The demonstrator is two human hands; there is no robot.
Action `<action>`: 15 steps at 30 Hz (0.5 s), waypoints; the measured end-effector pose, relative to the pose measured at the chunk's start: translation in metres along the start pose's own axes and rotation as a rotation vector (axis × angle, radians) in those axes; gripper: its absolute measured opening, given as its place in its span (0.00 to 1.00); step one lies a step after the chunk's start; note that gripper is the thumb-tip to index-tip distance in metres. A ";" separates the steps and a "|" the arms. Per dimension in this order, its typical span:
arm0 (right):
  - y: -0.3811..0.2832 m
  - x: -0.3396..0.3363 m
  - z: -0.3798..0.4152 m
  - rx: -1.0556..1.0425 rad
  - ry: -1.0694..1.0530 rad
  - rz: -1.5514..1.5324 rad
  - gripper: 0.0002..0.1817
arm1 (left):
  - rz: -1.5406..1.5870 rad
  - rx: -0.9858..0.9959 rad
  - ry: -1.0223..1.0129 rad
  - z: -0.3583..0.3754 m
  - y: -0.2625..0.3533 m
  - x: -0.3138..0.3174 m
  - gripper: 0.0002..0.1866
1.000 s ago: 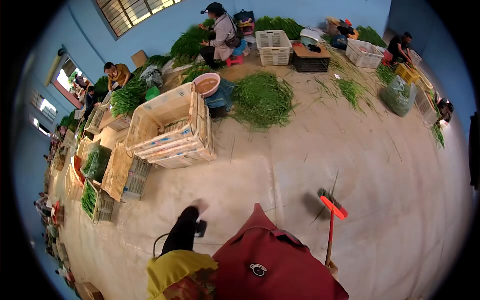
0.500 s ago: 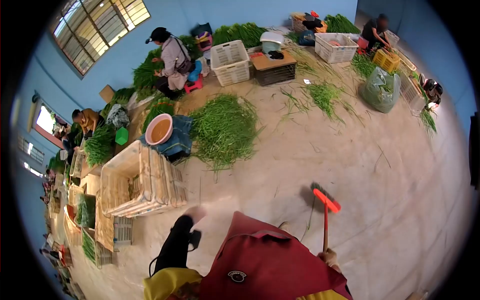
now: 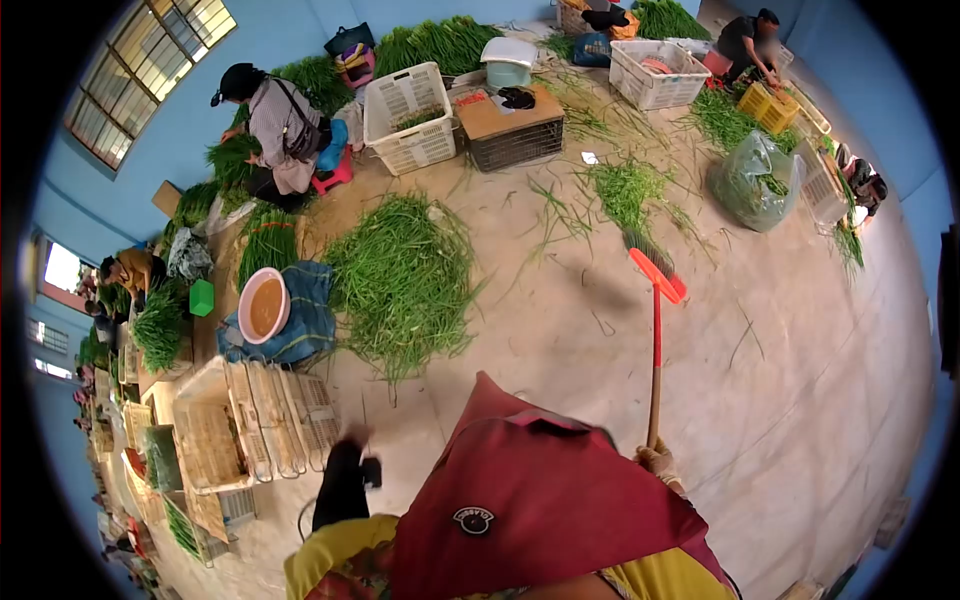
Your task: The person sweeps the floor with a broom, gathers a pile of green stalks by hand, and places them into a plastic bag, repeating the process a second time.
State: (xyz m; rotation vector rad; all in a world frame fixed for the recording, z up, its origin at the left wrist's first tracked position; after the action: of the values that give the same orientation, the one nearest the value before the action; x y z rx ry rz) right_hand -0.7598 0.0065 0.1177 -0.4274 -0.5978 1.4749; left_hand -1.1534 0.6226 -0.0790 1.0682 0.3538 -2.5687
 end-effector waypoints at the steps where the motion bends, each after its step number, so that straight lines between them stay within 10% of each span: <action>1: -0.005 -0.001 -0.019 0.003 0.042 -0.017 0.27 | -0.330 0.128 0.477 -0.023 0.041 -0.136 0.11; 2: -0.011 0.003 -0.033 0.005 0.043 -0.031 0.27 | -0.425 0.202 0.187 -0.053 0.081 -0.255 0.09; 3: -0.019 0.005 -0.049 -0.043 0.046 0.009 0.23 | -0.319 0.326 0.627 -0.090 0.093 -0.322 0.08; 4: -0.030 0.007 -0.064 -0.095 0.052 0.054 0.20 | -0.255 0.272 0.598 -0.109 0.121 -0.401 0.09; 5: -0.040 0.011 -0.081 -0.102 0.056 0.056 0.20 | 0.570 0.072 0.317 -0.097 0.154 -0.490 0.10; 7: -0.068 0.022 -0.119 -0.174 0.109 0.136 0.15 | 0.606 0.339 0.655 -0.148 0.183 -0.565 0.15; 12: -0.191 0.065 -0.217 -0.003 0.051 0.112 0.04 | 0.578 0.314 0.468 -0.234 0.219 -0.632 0.16; 13: -0.221 0.075 -0.231 0.007 0.054 0.184 0.04 | 0.184 0.491 0.795 -0.266 0.204 -0.593 0.11; 15: -0.275 0.089 -0.269 0.007 0.013 0.194 0.05 | -0.328 0.366 0.285 -0.286 0.189 -0.534 0.08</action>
State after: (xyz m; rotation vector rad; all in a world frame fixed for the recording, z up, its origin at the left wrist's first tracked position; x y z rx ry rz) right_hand -0.3784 0.1012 0.0838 -0.5000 -0.5526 1.6577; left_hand -0.5432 0.6623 0.0906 1.6375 0.1336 -2.8418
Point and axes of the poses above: each hand's wrist, its own z-axis away from the middle knuckle, its own x-axis out of the palm, y = z × x, the point moved 3 cm from there along -z, towards the middle knuckle, and after that the axes turned 11 degrees about -z, right-handed, at the moved point
